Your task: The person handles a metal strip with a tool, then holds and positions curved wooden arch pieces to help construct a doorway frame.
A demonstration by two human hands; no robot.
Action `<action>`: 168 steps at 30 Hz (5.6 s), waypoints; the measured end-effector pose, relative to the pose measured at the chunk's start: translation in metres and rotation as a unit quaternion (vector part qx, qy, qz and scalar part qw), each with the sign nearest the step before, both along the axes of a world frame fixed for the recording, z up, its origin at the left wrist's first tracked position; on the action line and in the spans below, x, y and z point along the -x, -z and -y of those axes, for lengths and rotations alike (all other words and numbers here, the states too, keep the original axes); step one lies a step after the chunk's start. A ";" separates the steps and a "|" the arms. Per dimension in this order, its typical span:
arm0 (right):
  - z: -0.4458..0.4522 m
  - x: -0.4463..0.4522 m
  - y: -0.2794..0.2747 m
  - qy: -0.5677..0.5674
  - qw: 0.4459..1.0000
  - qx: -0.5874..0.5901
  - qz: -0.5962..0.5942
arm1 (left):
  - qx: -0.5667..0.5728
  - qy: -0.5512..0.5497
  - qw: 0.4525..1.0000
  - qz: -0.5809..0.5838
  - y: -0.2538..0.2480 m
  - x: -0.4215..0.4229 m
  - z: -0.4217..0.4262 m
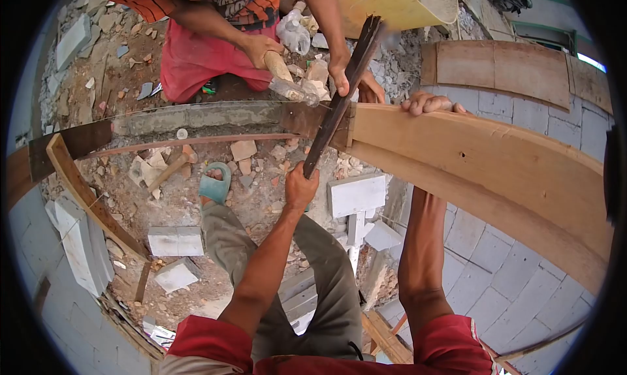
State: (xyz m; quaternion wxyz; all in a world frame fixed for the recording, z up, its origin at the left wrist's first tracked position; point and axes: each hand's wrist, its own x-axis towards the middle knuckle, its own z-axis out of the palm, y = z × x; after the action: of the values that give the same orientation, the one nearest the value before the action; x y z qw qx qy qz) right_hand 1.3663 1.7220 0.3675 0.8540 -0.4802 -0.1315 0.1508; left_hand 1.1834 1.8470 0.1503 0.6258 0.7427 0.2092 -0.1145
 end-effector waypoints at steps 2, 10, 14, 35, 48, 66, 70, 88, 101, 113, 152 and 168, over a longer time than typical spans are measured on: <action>0.003 -0.001 0.000 -0.008 1.000 -0.006 -0.006 | 0.005 0.002 1.000 -0.004 0.001 0.001 0.000; 0.008 -0.005 0.004 -0.032 0.999 0.019 0.029 | 0.004 -0.004 1.000 0.004 -0.001 -0.001 -0.001; 0.005 0.000 0.001 -0.001 0.999 0.035 0.014 | 0.009 -0.005 1.000 0.008 0.003 0.001 0.001; 0.003 -0.001 -0.003 0.011 0.998 0.059 0.014 | 0.040 -0.020 0.999 -0.018 0.009 0.002 0.005; 0.005 -0.002 0.000 0.014 0.998 0.046 0.027 | 0.012 0.001 1.000 -0.004 -0.002 -0.001 -0.001; 0.010 -0.008 0.001 -0.029 0.998 0.051 0.017 | 0.013 0.003 1.000 -0.007 0.005 0.001 0.001; 0.007 -0.004 -0.001 -0.011 0.998 0.053 0.016 | 0.021 0.004 1.000 -0.009 0.002 0.000 0.000; 0.002 -0.001 -0.005 0.013 0.997 0.078 0.010 | 0.004 -0.011 1.000 0.019 -0.005 -0.004 -0.003; 0.005 -0.002 -0.001 0.000 0.997 0.074 0.031 | 0.022 -0.016 0.999 0.019 0.000 -0.001 -0.002; -0.009 0.006 -0.006 0.105 0.987 0.109 0.059 | 0.014 -0.012 1.000 0.009 -0.007 -0.004 -0.004; -0.019 0.018 -0.018 0.145 0.985 0.087 -0.030 | -0.064 0.268 0.959 -0.067 -0.063 0.069 -0.185; -0.041 0.071 -0.073 0.408 0.903 0.115 -0.061 | -0.182 0.242 0.932 -0.201 -0.093 0.138 -0.361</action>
State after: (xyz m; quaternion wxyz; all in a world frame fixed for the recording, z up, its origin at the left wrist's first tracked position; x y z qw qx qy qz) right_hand 1.2953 1.7630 0.4403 0.7861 -0.5764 0.1471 -0.1680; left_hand 1.0452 2.2080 0.2428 0.3785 0.8332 0.1613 -0.3693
